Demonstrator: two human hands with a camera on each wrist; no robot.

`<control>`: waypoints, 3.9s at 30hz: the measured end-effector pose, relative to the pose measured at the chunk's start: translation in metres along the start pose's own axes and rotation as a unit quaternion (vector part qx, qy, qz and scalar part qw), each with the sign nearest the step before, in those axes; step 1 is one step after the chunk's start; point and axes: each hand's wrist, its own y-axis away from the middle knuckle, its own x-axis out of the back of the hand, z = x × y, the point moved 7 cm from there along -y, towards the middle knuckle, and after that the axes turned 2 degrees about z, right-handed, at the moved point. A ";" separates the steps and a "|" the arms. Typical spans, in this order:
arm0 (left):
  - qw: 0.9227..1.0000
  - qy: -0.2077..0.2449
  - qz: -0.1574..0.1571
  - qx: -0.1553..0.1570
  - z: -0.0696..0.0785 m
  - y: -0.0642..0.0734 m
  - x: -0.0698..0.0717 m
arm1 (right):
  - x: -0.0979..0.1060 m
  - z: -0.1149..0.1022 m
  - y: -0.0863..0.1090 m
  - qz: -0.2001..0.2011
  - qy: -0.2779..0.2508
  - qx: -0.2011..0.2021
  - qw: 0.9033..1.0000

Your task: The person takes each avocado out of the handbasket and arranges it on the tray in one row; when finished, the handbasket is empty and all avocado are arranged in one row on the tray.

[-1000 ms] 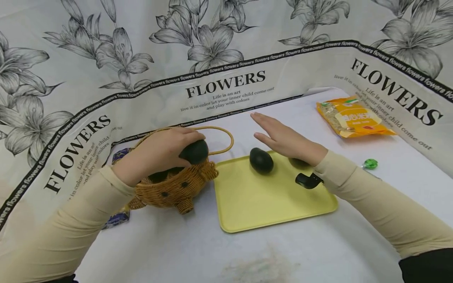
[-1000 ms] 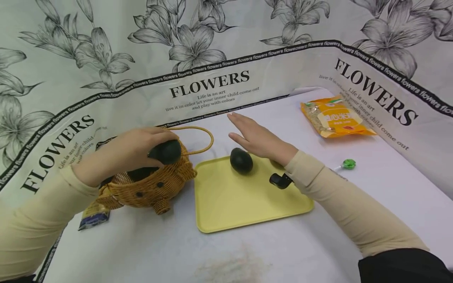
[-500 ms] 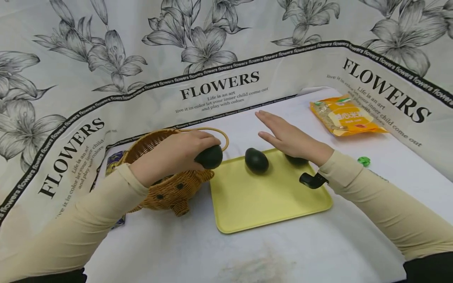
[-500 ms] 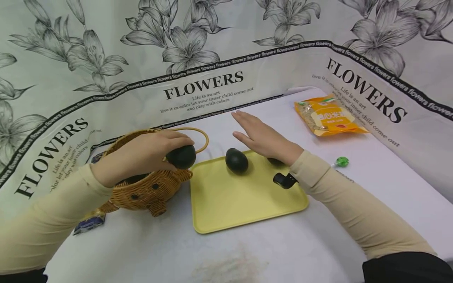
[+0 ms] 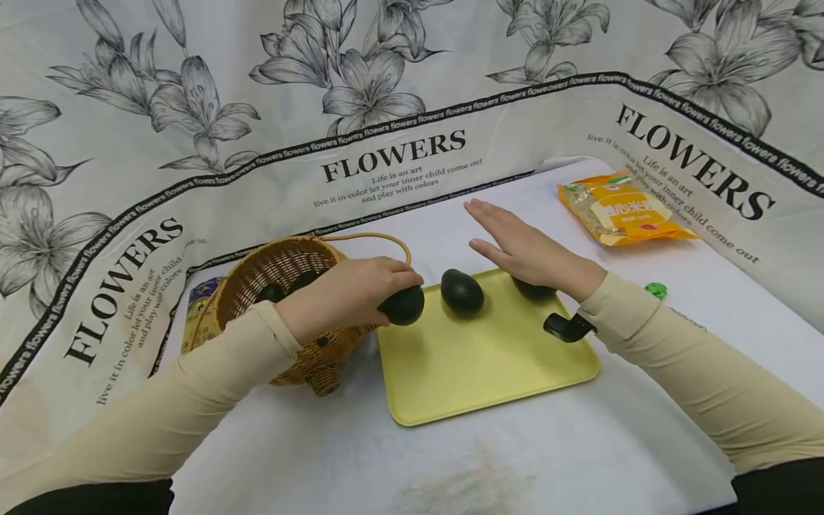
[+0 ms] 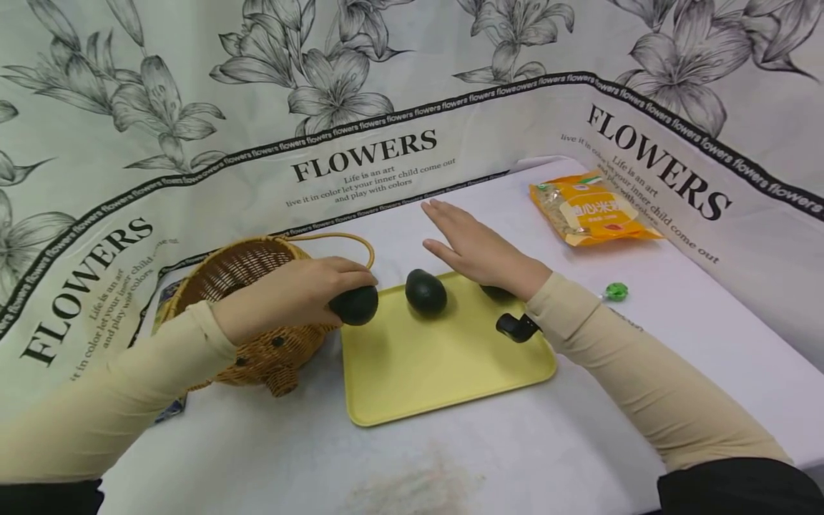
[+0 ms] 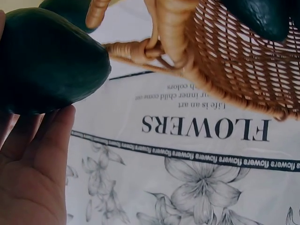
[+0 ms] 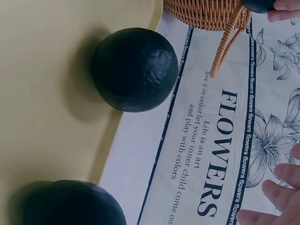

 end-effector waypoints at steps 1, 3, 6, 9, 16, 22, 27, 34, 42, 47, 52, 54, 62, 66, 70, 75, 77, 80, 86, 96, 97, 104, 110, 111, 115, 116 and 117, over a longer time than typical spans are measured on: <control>1.000 0.001 -0.004 -0.001 0.001 -0.001 -0.002 | 0.000 0.000 0.000 0.000 0.000 0.000 1.000; 1.000 0.005 -0.016 0.000 0.002 -0.004 -0.007 | 0.001 0.000 0.000 0.001 -0.001 0.002 1.000; 0.999 0.003 -0.032 -0.002 0.004 -0.008 -0.012 | 0.002 0.000 0.000 0.004 -0.003 0.004 1.000; 0.999 0.002 -0.034 -0.013 0.007 -0.012 -0.015 | 0.002 0.001 0.001 0.005 -0.002 0.003 1.000; 0.998 -0.008 -0.044 -0.041 0.014 -0.019 -0.028 | 0.002 0.004 0.003 0.002 -0.002 -0.002 1.000; 0.997 -0.030 -0.059 -0.042 0.014 -0.023 -0.040 | 0.001 0.005 0.004 -0.004 -0.004 -0.009 1.000; 0.996 -0.050 -0.061 -0.051 0.019 -0.026 -0.045 | 0.000 0.006 0.005 -0.005 -0.003 -0.010 1.000; 0.992 -0.090 -0.067 -0.064 0.023 -0.029 -0.058 | 0.001 0.006 0.006 -0.006 -0.002 -0.011 1.000; 0.984 -0.159 -0.063 -0.045 0.023 -0.031 -0.070 | 0.001 0.008 0.007 -0.005 -0.005 -0.009 1.000; 0.978 -0.189 -0.084 -0.022 0.021 -0.034 -0.079 | 0.000 0.012 0.007 -0.006 -0.003 -0.012 1.000; 0.969 -0.225 -0.100 -0.009 0.020 -0.035 -0.088 | 0.000 0.014 0.009 -0.006 -0.006 -0.015 1.000; 0.966 -0.236 -0.108 -0.002 0.019 -0.035 -0.092 | 0.000 0.014 0.008 -0.006 -0.006 -0.014 1.000; 0.961 -0.251 -0.112 0.026 0.017 -0.035 -0.096 | 0.002 0.017 0.009 -0.004 -0.004 -0.018 1.000; 0.957 -0.262 -0.117 0.037 0.014 -0.036 -0.096 | 0.002 0.018 0.010 -0.006 -0.006 -0.021 1.000; 0.953 -0.266 -0.136 0.056 0.010 -0.035 -0.096 | 0.002 0.019 0.011 -0.006 -0.008 -0.021 1.000; 0.954 -0.255 -0.140 0.068 0.006 -0.035 -0.096 | 0.002 0.021 0.011 -0.004 -0.007 -0.023 1.000; 0.956 -0.250 -0.137 0.069 0.006 -0.035 -0.095 | 0.001 0.021 0.011 -0.005 -0.005 -0.024 1.000; 0.958 -0.244 -0.135 0.071 0.005 -0.034 -0.095 | 0.002 0.021 0.011 -0.005 -0.005 -0.024 1.000; 0.961 -0.242 -0.117 0.066 0.008 -0.033 -0.093 | 0.002 0.020 0.012 -0.007 -0.005 -0.026 1.000; 0.962 -0.238 -0.118 0.062 0.009 -0.028 -0.090 | 0.001 0.019 0.011 -0.007 -0.004 -0.027 1.000; 0.962 -0.238 -0.118 0.061 0.009 -0.028 -0.089 | 0.001 0.019 0.011 -0.007 -0.003 -0.027 1.000; 0.969 -0.219 -0.097 0.053 0.012 -0.023 -0.081 | 0.003 0.017 0.011 -0.007 -0.004 -0.026 1.000; 0.979 -0.175 -0.089 0.054 0.014 -0.016 -0.076 | 0.003 0.015 0.009 -0.008 -0.001 -0.024 1.000; 0.980 -0.170 -0.090 0.054 0.015 -0.015 -0.075 | 0.003 0.014 0.009 -0.008 -0.001 -0.024 1.000; 0.984 -0.153 -0.080 0.050 0.017 -0.009 -0.068 | 0.003 0.013 0.008 -0.007 0.001 -0.022 1.000; 0.985 -0.148 -0.074 0.049 0.018 -0.007 -0.066 | 0.002 0.012 0.008 -0.007 0.001 -0.021 1.000; 0.986 -0.141 -0.068 0.048 0.018 -0.005 -0.063 | 0.002 0.012 0.008 -0.007 0.002 -0.021 1.000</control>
